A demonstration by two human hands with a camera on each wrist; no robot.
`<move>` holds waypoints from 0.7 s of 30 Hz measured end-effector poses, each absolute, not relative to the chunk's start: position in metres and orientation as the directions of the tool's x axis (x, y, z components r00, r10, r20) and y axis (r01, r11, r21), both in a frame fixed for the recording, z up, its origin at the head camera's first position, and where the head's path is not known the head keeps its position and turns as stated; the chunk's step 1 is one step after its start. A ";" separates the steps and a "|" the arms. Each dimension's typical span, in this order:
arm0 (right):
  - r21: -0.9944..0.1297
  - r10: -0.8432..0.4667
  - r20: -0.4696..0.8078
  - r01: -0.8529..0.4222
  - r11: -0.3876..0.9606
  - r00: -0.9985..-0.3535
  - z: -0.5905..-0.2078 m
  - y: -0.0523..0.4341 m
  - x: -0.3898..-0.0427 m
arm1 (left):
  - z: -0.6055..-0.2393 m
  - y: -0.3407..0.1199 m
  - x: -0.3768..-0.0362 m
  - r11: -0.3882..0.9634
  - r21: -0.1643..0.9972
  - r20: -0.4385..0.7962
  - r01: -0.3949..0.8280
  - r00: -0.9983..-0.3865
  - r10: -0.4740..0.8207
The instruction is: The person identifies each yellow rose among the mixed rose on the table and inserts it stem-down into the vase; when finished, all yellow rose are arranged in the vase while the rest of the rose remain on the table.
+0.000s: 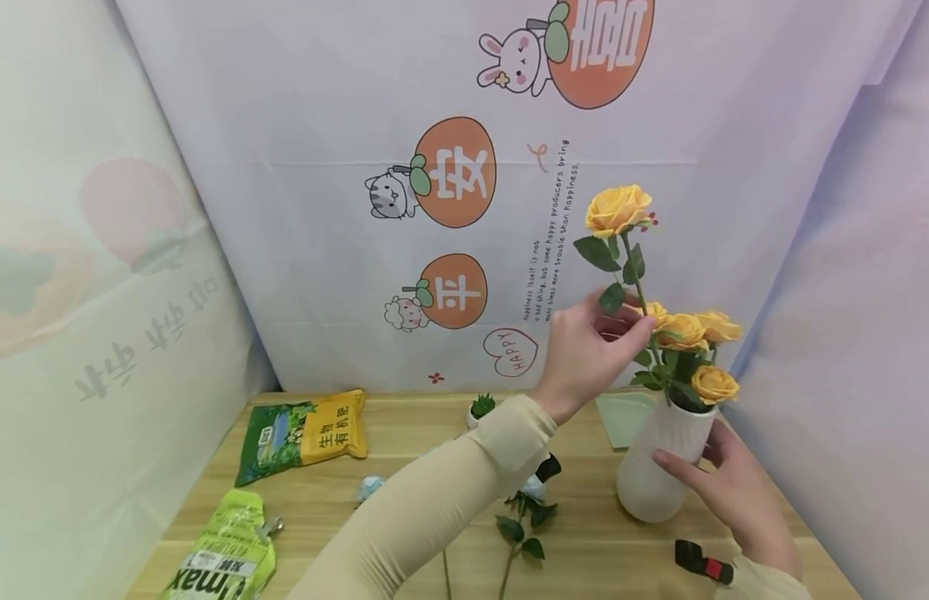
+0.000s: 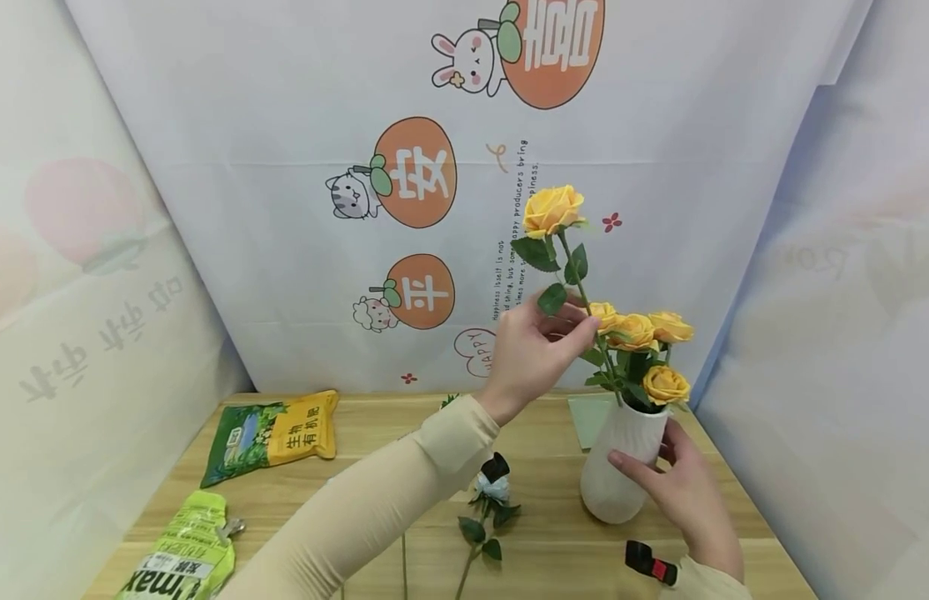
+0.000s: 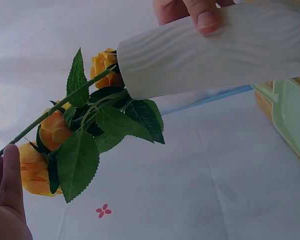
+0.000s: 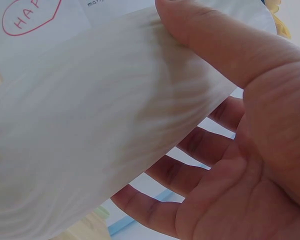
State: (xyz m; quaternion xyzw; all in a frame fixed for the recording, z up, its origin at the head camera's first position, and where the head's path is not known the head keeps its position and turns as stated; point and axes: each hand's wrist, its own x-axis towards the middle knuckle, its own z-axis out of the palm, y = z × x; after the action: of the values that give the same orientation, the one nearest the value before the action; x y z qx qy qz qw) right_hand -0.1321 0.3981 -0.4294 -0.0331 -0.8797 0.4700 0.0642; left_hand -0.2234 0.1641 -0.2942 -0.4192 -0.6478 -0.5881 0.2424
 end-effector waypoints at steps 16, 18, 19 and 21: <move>-0.830 0.126 0.114 -0.025 0.558 -0.985 -0.429 0.397 -0.131 | -0.314 0.192 -0.223 -0.022 0.550 0.802 0.835 -0.521 0.291; -0.824 0.130 0.119 -0.025 0.567 -0.984 -0.428 0.397 -0.131 | -0.317 0.194 -0.222 -0.021 0.554 0.796 0.832 -0.522 0.306; -0.822 0.131 0.121 -0.025 0.569 -0.984 -0.428 0.397 -0.130 | -0.319 0.194 -0.222 -0.021 0.558 0.791 0.830 -0.524 0.314; -0.820 0.132 0.120 -0.023 0.572 -0.984 -0.429 0.397 -0.129 | -0.322 0.196 -0.220 -0.017 0.574 0.776 0.819 -0.537 0.330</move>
State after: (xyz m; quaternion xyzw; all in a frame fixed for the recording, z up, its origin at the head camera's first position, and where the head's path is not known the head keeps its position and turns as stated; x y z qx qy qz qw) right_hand -0.1295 0.3972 -0.4285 -0.0309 -0.8827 0.4614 0.0842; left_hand -0.2204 0.1964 -0.3222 -0.4303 -0.6675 -0.5685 0.2148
